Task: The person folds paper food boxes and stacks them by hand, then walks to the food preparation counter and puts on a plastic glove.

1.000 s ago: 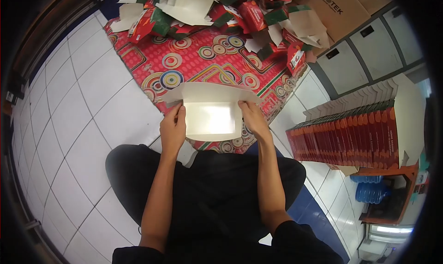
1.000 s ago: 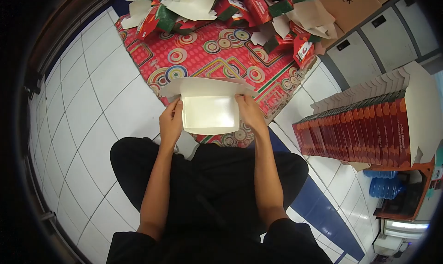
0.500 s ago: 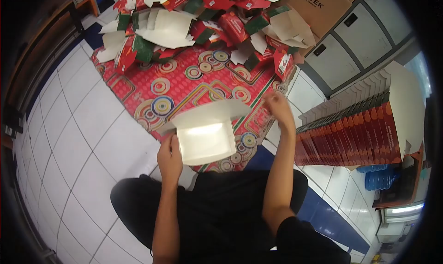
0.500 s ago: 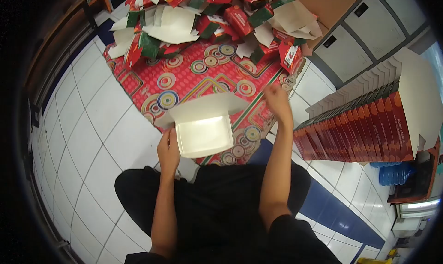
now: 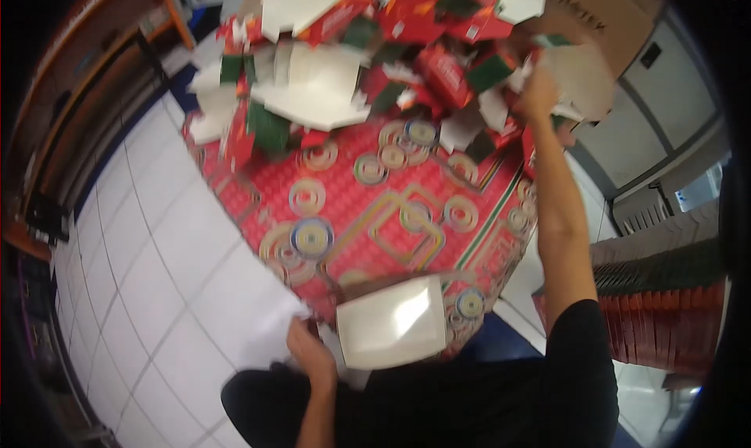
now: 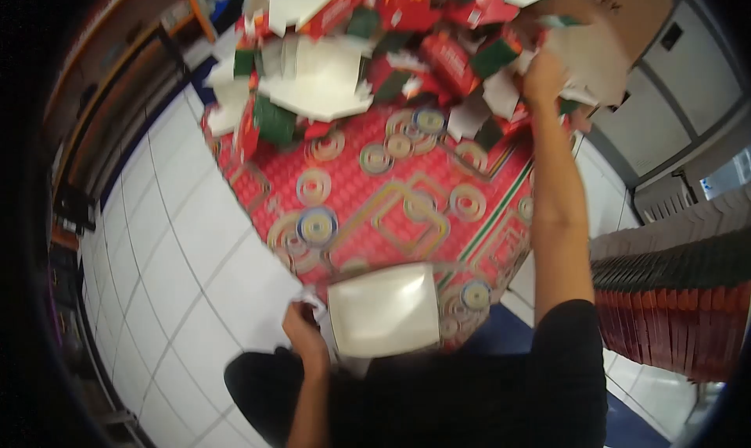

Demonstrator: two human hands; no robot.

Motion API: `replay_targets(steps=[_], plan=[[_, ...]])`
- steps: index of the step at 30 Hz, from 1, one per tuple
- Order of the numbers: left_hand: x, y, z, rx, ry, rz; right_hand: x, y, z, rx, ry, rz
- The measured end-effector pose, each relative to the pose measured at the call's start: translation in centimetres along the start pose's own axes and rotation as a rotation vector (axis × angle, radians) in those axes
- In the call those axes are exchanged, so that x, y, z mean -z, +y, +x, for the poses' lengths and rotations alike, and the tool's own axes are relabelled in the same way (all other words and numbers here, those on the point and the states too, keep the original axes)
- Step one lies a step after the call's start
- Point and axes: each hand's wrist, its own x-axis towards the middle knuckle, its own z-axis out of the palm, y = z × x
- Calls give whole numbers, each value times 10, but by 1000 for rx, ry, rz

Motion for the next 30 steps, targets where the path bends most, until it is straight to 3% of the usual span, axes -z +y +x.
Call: replay_targets(steps=[1,2,4,7,10,12,14,16,20,22,24,26,28,30], plan=[[0,8,-4,-27,11,63,24,0,1,-58,116,109],[-1,17,-6,-56,17,124,44,13,-4,136,400,168],[1,26,-10,-129,26,97,140,-11,-18,134,530,424],[1,47,-27,-314,3,74,280,-45,-81,196,548,621],[16,48,-37,-486,-330,-92,403,-81,-192,351,279,644],[27,63,-48,-271,-802,-284,453,-84,-256,581,69,627],[29,80,-70,-155,-980,-387,496,-94,-296,816,-61,719],[39,79,-81,-17,-1014,-390,514,-96,-331,974,-246,719],[49,52,-77,78,-878,-272,508,-99,-375,1067,-367,815],[52,52,-70,51,-793,-288,512,-98,-378,599,-232,874],[52,51,-67,2,-722,-261,491,-96,-386,315,-317,963],[48,55,-70,-45,-735,-223,467,-103,-381,-482,-679,1341],[46,60,-67,-99,-758,-164,438,-109,-383,-523,-724,1397],[45,65,-59,-328,-644,323,420,-115,-377,-566,-769,1461]])
